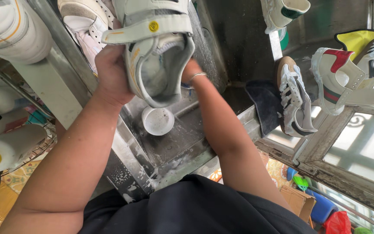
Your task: The person scrubs a white sneaker with a brush and a small paintbrush, then rinses it under running water. They repeat the process on a second sneaker, scrubbing the upper, sole, and interior before rinsing again.
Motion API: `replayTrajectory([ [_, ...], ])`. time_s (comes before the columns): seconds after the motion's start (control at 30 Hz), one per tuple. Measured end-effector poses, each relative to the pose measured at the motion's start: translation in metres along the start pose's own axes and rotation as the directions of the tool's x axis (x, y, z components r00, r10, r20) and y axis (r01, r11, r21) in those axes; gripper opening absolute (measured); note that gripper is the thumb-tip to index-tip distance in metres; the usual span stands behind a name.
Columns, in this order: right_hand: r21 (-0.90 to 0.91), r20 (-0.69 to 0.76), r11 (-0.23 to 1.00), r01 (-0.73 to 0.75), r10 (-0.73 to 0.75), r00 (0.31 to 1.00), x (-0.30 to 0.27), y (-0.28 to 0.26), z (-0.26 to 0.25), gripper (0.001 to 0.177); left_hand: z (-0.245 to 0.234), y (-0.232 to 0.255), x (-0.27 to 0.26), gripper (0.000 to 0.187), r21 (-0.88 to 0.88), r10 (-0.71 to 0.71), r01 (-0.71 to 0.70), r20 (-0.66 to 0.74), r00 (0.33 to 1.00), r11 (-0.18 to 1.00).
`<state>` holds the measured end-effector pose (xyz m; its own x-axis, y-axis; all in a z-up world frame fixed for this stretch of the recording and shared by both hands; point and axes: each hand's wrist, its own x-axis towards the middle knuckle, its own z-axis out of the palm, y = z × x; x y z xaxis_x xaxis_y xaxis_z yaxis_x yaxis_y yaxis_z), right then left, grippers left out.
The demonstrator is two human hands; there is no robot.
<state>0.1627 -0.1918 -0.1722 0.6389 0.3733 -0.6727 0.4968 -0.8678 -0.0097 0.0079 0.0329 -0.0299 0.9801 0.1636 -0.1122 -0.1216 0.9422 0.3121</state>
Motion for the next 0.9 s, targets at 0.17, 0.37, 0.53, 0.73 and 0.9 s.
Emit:
replayTrajectory([
  [0.17,-0.022,0.013,0.995,-0.096,0.097,0.995,-0.001,-0.045,0.011,0.032,-0.007,-0.006,0.002,0.052,0.007,-0.044,0.044,-0.043,0.998,0.999],
  [0.37,-0.038,0.103,0.994,-0.099,0.103,0.989,-0.008,-0.053,0.007,0.025,-0.006,-0.004,0.002,0.052,0.062,-0.014,0.016,-0.03,0.999,0.998],
  [0.53,0.167,0.123,0.981,-0.096,0.076,0.99,-0.054,-0.017,-0.048,0.02,0.001,0.004,-0.001,0.045,-0.036,0.037,-0.036,0.035,0.999,0.999],
  [0.73,0.865,-0.241,0.41,0.289,-0.167,0.956,-0.154,0.008,-0.079,0.012,0.013,0.015,0.003,0.048,-0.054,0.063,-0.062,0.018,0.998,0.997],
  [0.9,0.919,-0.353,0.099,0.381,-0.22,0.909,-0.184,0.007,-0.079,0.009,0.017,0.019,0.004,0.049,-0.018,0.079,-0.078,0.02,0.997,0.997],
])
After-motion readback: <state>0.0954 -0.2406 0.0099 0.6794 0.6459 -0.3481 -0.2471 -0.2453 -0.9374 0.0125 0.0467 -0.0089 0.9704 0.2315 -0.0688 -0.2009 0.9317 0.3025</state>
